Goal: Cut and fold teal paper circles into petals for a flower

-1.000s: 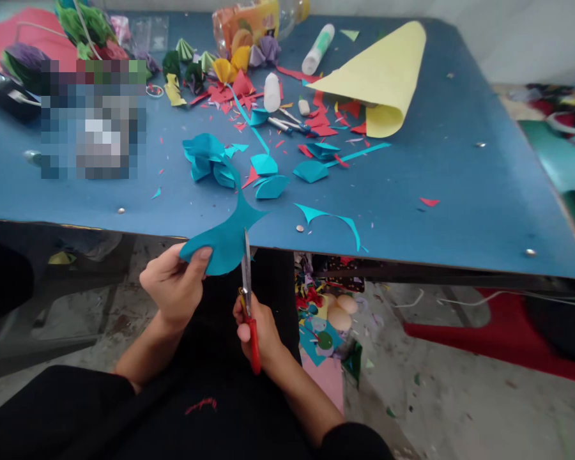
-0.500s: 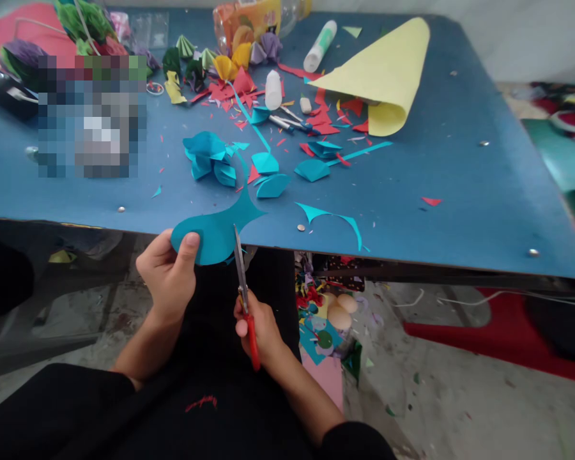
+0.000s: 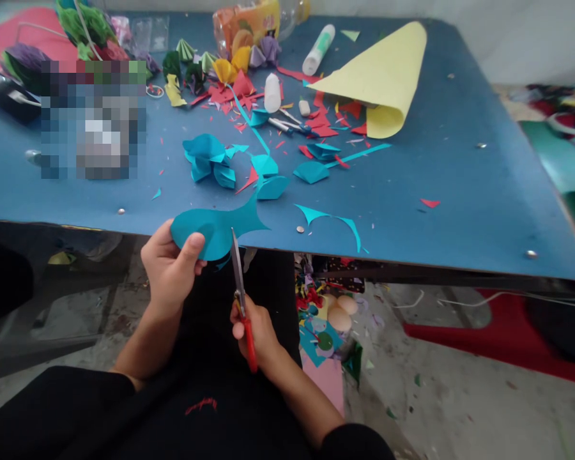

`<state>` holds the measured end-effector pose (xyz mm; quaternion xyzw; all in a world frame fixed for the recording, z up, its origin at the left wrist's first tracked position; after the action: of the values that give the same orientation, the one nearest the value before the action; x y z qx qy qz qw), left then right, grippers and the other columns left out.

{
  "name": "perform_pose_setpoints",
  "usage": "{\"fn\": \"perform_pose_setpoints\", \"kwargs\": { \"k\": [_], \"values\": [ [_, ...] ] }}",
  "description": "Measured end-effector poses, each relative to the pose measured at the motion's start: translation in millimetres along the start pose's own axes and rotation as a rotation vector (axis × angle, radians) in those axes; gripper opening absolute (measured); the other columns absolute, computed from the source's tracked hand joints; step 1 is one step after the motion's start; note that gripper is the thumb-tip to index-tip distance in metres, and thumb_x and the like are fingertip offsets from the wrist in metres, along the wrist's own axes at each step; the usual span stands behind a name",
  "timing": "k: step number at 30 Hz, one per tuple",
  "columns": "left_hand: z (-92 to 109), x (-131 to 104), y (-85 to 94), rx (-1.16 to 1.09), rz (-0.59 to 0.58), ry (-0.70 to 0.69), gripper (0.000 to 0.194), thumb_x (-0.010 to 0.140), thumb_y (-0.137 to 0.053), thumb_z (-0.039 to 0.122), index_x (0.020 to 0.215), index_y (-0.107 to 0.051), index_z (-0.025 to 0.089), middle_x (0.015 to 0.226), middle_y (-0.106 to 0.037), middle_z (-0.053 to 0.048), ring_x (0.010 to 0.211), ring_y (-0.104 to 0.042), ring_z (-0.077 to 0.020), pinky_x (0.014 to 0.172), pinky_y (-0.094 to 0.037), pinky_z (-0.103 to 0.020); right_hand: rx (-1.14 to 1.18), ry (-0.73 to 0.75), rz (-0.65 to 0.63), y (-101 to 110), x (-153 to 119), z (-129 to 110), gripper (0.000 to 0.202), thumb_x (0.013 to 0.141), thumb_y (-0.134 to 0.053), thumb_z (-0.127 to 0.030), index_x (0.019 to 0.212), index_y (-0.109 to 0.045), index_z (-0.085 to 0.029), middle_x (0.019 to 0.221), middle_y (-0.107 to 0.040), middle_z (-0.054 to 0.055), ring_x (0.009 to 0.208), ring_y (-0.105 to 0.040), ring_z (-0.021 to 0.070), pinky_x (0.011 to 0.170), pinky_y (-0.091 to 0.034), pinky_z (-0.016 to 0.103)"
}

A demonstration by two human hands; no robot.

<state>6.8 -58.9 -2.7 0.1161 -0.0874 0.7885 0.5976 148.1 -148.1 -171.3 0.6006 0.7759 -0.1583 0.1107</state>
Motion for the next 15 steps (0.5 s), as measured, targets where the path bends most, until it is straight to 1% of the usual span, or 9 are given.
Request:
{"fn": "perform_pose_setpoints", "kwargs": {
  "k": [2,4,5,7,10,13,15],
  "values": [
    [-7,-6,-7.0,-0.097,-0.054,0.043,0.026,0.076,-0.068,0.041,0.073,-0.056,0.019,0.046,-0.050,0.007,0.034,-0.044,-0.0046,0.031,-0.035,-0.014,-0.009,0.026,0.004,-1,1,-3,0.058,0.064,-0.051,-0.077,0.073,-0.049,-0.020,0.062,-0.046,0.000,0.052,-0.039,0.0126,0.043,-0.031,0.025],
    [-13,-12,-12.5,-0.175,-0.077,0.080,0.026,0.075,-0.068,0.041,0.076,-0.056,0.019,0.046,-0.053,0.007,0.033,-0.047,-0.0058,0.031,-0.037,-0.015,-0.020,0.052,0.005,-2,2,-7,0.058,0.068,-0.046,-0.078,0.073,-0.049,-0.020,0.060,-0.044,-0.001,0.051,-0.038,0.0126,0.043,-0.031,0.026],
    [-15,-14,-14.9,-0.185,-0.083,0.082,0.026,0.076,-0.068,0.041,0.074,-0.056,0.018,0.047,-0.054,0.006,0.034,-0.048,-0.0063,0.033,-0.039,-0.016,-0.027,0.065,0.002,-3,3,-8,0.058,0.070,-0.044,-0.078,0.073,-0.049,-0.020,0.059,-0.043,-0.001,0.051,-0.038,0.0127,0.043,-0.031,0.026],
    [-14,-17,-20.2,-0.137,-0.103,0.044,0.027,0.077,-0.067,0.038,0.065,-0.056,0.016,0.047,-0.057,0.004,0.038,-0.052,-0.0070,0.037,-0.042,-0.016,-0.045,0.093,-0.010,-3,3,-12,0.061,0.069,-0.041,-0.080,0.073,-0.050,-0.020,0.059,-0.042,-0.001,0.051,-0.038,0.0128,0.044,-0.031,0.026],
    [-8,-18,-23.2,-0.024,-0.098,-0.058,0.035,0.081,-0.062,0.032,0.052,-0.053,0.015,0.047,-0.056,0.002,0.041,-0.053,-0.0069,0.042,-0.043,-0.017,-0.080,0.139,-0.042,-4,3,-18,0.071,0.061,-0.040,-0.088,0.076,-0.052,-0.020,0.061,-0.043,-0.001,0.052,-0.037,0.0123,0.045,-0.031,0.026],
    [-2,-18,-19.2,0.076,-0.055,-0.136,0.037,0.082,-0.060,0.030,0.050,-0.052,0.014,0.045,-0.053,0.002,0.040,-0.051,-0.0067,0.042,-0.042,-0.017,-0.115,0.175,-0.070,-4,2,-22,0.079,0.054,-0.036,-0.093,0.081,-0.052,-0.020,0.062,-0.043,-0.001,0.052,-0.035,0.0116,0.045,-0.031,0.025],
    [2,-17,-19.2,0.144,-0.062,-0.181,0.038,0.081,-0.061,0.029,0.048,-0.050,0.014,0.044,-0.051,0.003,0.040,-0.049,-0.0065,0.043,-0.041,-0.018,-0.136,0.194,-0.076,-3,3,-23,0.081,0.053,-0.033,-0.094,0.082,-0.051,-0.020,0.063,-0.043,-0.002,0.052,-0.035,0.0116,0.045,-0.032,0.025]
  ]
}}
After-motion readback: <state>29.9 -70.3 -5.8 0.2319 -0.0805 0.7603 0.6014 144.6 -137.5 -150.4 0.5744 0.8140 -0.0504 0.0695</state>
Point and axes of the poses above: each hand's wrist, its own x-axis towards the middle knuckle, its own y-axis out of the back of the hand, z = x × y, the point moved 10 cm from there along x, towards the middle knuckle
